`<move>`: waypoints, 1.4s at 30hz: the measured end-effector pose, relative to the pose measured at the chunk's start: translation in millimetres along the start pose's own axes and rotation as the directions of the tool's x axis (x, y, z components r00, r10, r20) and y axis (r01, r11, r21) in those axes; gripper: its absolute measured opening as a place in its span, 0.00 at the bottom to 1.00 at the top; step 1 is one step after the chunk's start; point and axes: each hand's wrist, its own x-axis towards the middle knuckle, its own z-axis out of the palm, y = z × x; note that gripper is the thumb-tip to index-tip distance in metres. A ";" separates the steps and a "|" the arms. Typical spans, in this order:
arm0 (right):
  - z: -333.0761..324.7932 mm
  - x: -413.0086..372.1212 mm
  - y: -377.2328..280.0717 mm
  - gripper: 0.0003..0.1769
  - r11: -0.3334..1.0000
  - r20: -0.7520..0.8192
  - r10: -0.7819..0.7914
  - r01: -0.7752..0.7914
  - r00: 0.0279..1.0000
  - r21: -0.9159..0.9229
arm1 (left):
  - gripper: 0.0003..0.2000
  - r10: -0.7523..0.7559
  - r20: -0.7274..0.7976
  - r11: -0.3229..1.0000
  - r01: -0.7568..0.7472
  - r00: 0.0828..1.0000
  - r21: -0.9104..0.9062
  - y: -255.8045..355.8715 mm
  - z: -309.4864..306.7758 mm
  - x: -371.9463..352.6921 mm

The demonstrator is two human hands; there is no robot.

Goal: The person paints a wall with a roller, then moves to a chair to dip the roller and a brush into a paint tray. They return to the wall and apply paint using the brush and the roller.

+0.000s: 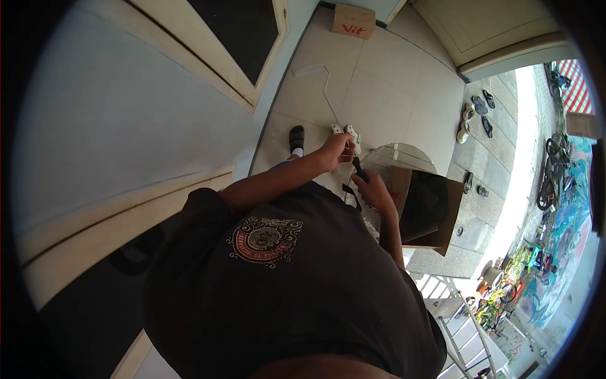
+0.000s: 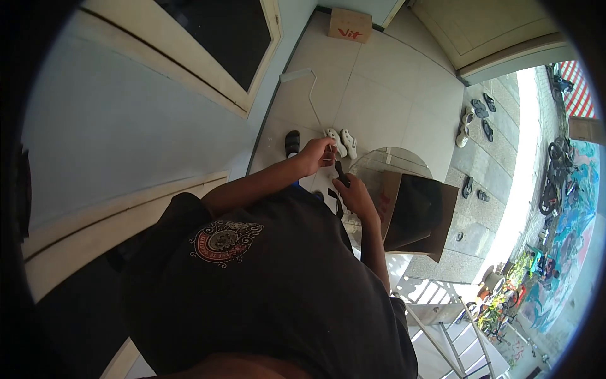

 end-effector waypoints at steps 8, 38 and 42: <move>-33.1 84.2 -86.4 0.23 0.991 -0.036 0.034 -0.029 0.999 0.133 | 0.11 0.098 0.136 0.968 -0.126 0.986 0.218 147.2 1.2 28.8; -283.9 389.4 -154.1 0.21 0.949 -0.096 -0.261 0.274 0.960 0.155 | 0.08 0.633 0.317 0.643 -0.708 0.706 0.292 422.1 159.4 243.0; -341.4 453.6 -169.5 0.19 0.881 -0.063 -0.448 0.452 0.892 0.136 | 0.08 0.758 0.234 0.563 -0.792 0.609 0.236 464.6 194.8 266.4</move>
